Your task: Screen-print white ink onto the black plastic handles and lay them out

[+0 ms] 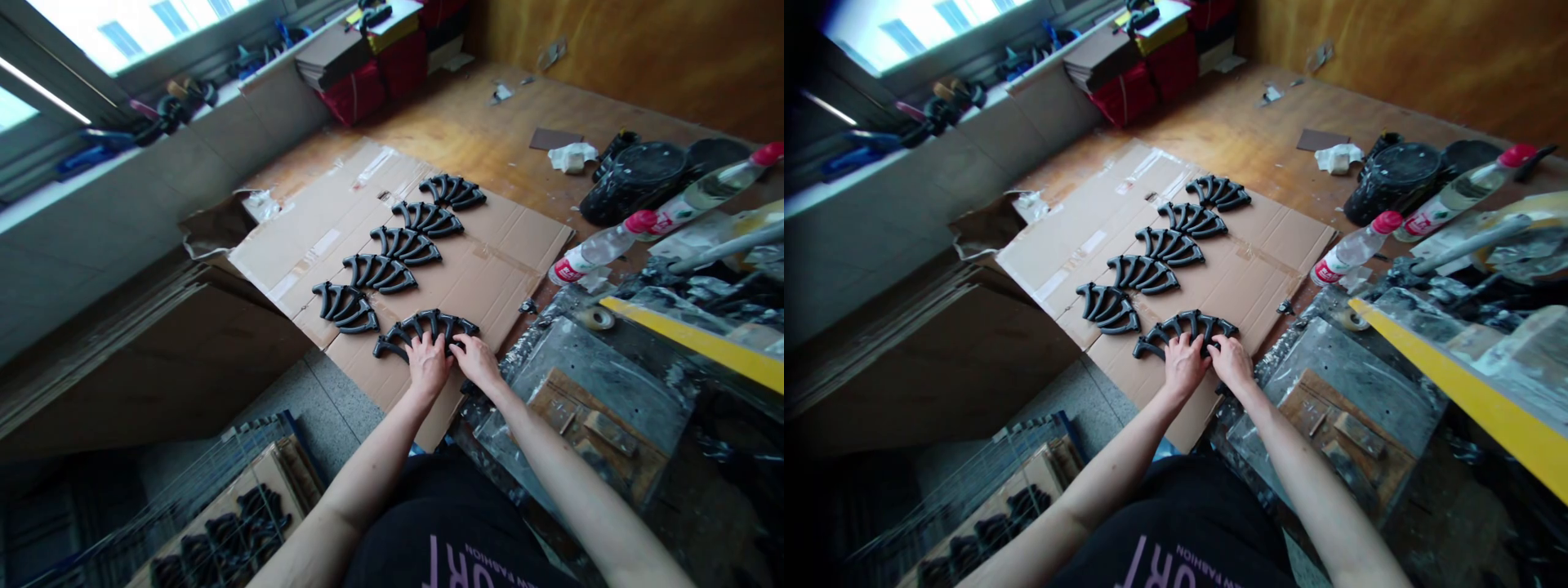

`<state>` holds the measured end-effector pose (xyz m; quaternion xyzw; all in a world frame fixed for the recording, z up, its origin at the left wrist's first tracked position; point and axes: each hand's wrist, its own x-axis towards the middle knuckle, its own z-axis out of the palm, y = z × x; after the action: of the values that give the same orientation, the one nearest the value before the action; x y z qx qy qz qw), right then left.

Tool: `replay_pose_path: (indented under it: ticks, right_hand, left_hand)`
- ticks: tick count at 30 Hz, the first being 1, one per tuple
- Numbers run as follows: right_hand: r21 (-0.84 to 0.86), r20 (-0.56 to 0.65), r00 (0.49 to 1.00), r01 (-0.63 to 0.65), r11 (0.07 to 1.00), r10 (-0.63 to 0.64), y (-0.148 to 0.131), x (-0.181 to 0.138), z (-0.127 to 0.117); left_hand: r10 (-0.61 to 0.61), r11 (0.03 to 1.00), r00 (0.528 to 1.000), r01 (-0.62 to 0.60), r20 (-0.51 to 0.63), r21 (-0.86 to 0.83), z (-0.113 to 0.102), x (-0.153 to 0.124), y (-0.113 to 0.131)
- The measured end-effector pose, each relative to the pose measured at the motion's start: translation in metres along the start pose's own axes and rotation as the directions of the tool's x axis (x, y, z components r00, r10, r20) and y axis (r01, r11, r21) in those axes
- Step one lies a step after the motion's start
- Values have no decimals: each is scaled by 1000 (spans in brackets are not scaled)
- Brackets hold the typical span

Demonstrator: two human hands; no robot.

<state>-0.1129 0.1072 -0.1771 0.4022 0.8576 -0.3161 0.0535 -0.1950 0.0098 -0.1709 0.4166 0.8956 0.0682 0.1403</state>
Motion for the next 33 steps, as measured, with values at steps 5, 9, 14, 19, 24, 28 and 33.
replay_pose_path:
  ticks: [5,9,14,19,24,28,33]
  right_hand:
    - [41,-38,999,13,999,-12,-1,-3,0]
    - [95,-152,988,50,994,-35,4,0,-10]
    - [190,-354,935,59,980,12,22,32,-39]
    - [321,-529,842,84,943,105,39,79,-47]
    - [93,-491,867,-46,995,86,45,98,-9]
    - [-93,-444,896,-50,994,3,44,91,19]
    - [-147,-390,921,-83,986,19,38,86,21]
  left_hand:
    - [18,1000,1000,-18,13,-21,-5,0,-3]
    - [80,997,995,-80,-55,-2,-18,13,7]
    - [263,965,960,-264,-98,8,-38,78,34]
    - [477,879,876,-476,-76,30,-51,182,74]
    - [554,832,833,-554,22,40,-42,276,125]
    - [535,841,840,-539,89,37,-27,326,148]
    - [502,862,859,-507,101,24,-20,350,154]
